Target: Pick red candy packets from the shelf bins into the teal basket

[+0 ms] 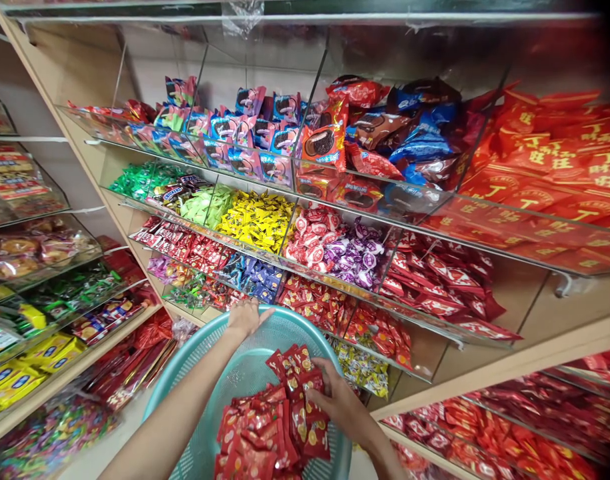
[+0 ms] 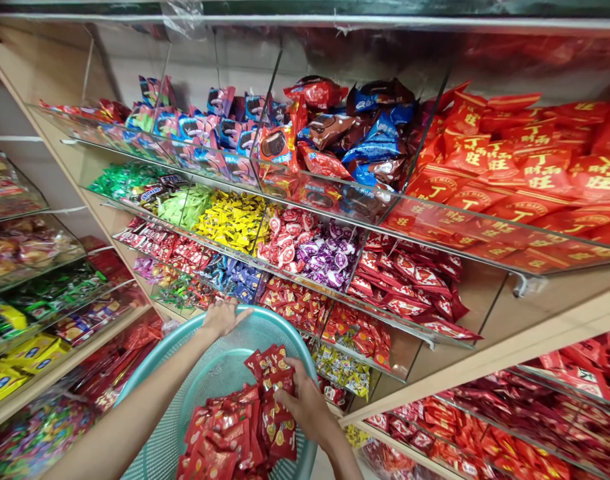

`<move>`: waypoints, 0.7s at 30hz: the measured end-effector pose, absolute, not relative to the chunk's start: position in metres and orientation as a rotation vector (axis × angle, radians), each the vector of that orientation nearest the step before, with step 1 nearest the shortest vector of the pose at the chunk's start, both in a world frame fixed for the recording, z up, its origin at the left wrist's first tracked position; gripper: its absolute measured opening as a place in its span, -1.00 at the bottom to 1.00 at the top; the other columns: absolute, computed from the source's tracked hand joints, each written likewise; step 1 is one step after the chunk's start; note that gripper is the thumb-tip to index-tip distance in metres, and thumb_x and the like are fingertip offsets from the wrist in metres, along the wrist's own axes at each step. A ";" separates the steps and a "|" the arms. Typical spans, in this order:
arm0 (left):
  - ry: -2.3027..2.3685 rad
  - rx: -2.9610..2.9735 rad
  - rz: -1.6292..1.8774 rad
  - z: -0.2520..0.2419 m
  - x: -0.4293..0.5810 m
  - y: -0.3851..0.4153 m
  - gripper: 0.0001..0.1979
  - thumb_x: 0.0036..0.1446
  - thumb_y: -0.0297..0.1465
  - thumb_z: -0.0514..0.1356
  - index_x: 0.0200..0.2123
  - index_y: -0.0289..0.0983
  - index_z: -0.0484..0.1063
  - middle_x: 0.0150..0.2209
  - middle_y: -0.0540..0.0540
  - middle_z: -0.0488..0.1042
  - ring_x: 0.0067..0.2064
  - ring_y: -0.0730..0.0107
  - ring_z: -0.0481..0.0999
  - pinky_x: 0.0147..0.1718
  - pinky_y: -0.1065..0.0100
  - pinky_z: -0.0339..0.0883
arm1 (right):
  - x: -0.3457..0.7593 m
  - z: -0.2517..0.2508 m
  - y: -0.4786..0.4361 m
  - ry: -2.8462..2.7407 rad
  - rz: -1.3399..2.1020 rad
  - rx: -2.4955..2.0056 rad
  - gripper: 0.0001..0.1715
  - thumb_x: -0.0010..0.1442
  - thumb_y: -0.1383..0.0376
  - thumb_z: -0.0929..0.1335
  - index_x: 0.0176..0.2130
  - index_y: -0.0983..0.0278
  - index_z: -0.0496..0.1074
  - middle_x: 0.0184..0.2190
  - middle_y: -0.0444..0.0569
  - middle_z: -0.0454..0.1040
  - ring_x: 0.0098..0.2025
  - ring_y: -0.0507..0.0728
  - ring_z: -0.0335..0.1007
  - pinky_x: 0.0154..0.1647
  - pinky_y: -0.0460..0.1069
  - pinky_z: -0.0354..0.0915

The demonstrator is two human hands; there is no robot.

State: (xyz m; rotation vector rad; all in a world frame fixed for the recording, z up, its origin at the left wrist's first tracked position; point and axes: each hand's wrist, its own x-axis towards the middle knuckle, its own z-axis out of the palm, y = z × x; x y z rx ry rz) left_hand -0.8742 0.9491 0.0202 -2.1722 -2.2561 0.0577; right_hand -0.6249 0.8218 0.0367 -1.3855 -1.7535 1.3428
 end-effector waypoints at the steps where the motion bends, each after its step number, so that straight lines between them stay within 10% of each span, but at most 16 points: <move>1: -2.257 -2.172 0.060 0.020 -0.874 0.949 -0.22 0.08 0.10 -0.34 -0.10 -0.44 0.30 -0.18 -0.34 0.39 -0.09 0.03 0.34 -0.11 0.15 0.13 | -0.624 0.039 0.819 -1.789 1.355 -1.401 -0.44 0.05 0.14 0.30 0.05 0.18 0.19 -0.25 -0.09 0.43 -0.20 0.12 0.32 -0.15 0.00 0.20; 21: -2.280 -2.163 0.058 0.019 -0.874 0.950 -0.22 0.08 0.10 -0.35 -0.09 -0.42 0.29 -0.16 -0.35 0.38 -0.07 0.04 0.33 -0.09 0.15 0.10 | -0.627 0.021 0.796 -2.219 1.197 -1.480 -0.84 -0.12 0.45 0.26 -0.43 0.27 0.35 -0.25 -0.02 0.32 -0.12 0.13 0.23 -0.11 -0.03 0.11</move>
